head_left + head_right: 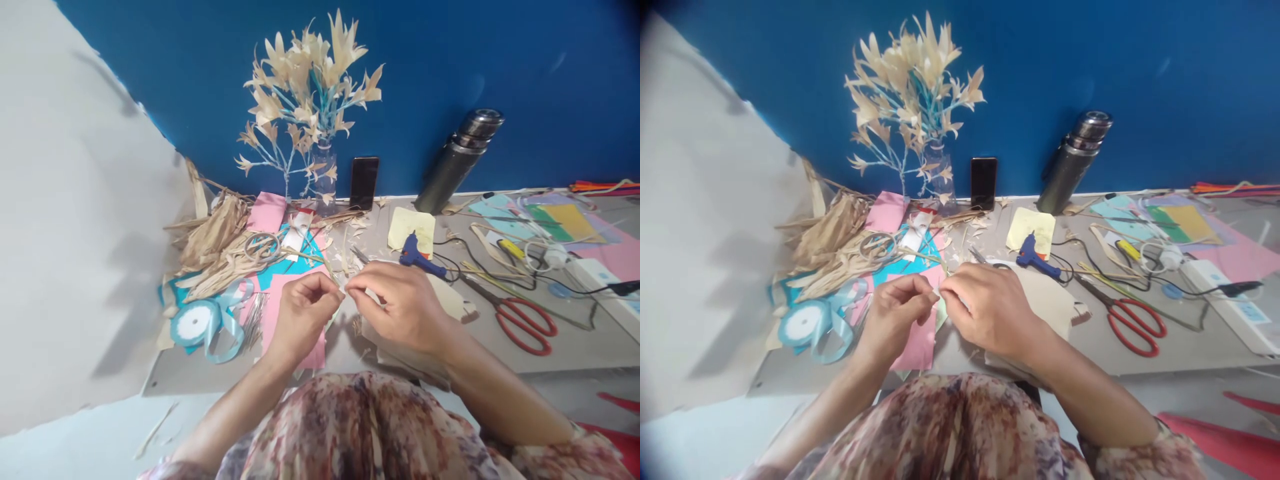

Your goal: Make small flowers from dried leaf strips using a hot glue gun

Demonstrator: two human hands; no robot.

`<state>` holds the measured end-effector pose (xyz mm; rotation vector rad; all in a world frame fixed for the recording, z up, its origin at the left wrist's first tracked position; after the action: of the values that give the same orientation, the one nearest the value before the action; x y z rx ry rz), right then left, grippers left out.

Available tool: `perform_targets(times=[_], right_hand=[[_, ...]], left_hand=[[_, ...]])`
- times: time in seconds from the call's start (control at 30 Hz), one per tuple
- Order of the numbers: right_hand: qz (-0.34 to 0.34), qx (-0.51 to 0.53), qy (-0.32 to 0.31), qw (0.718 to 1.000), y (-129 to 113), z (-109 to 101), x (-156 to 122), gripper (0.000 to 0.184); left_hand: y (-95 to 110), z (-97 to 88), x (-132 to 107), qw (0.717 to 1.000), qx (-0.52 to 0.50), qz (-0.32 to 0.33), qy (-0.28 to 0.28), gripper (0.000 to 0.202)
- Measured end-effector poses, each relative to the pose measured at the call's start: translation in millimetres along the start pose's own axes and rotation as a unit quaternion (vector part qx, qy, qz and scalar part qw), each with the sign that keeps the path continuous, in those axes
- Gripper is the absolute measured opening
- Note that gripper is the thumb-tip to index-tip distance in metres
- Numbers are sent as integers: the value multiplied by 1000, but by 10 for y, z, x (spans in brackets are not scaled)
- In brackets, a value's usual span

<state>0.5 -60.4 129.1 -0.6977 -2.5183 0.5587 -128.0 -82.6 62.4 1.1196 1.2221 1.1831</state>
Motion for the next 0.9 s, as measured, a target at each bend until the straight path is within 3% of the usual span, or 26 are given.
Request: perform_targets(times=[0.2,0.5,0.9], right_hand=[[25,10,-39,999,51,90,48,16],[77,66,-45,994,133,88,77,15],[99,185,2,978,223,103,51,18]], left_hand=[[80,33,-25,998,46,31,-3,13],[279,81,-108,971,217,100,8,15],[279,74,-68,972,215,98,10,14]])
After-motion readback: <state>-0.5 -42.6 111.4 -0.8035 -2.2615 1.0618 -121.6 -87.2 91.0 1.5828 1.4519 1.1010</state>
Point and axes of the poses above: each hand's wrist, its own x-axis towards the middle knuckle, its own z-axis out of the palm, y = z × x, the point moved 9 cm from there along x, towards the middle knuckle, and after that the axes turned 13 degrees about -y, right-handed, at the moved point
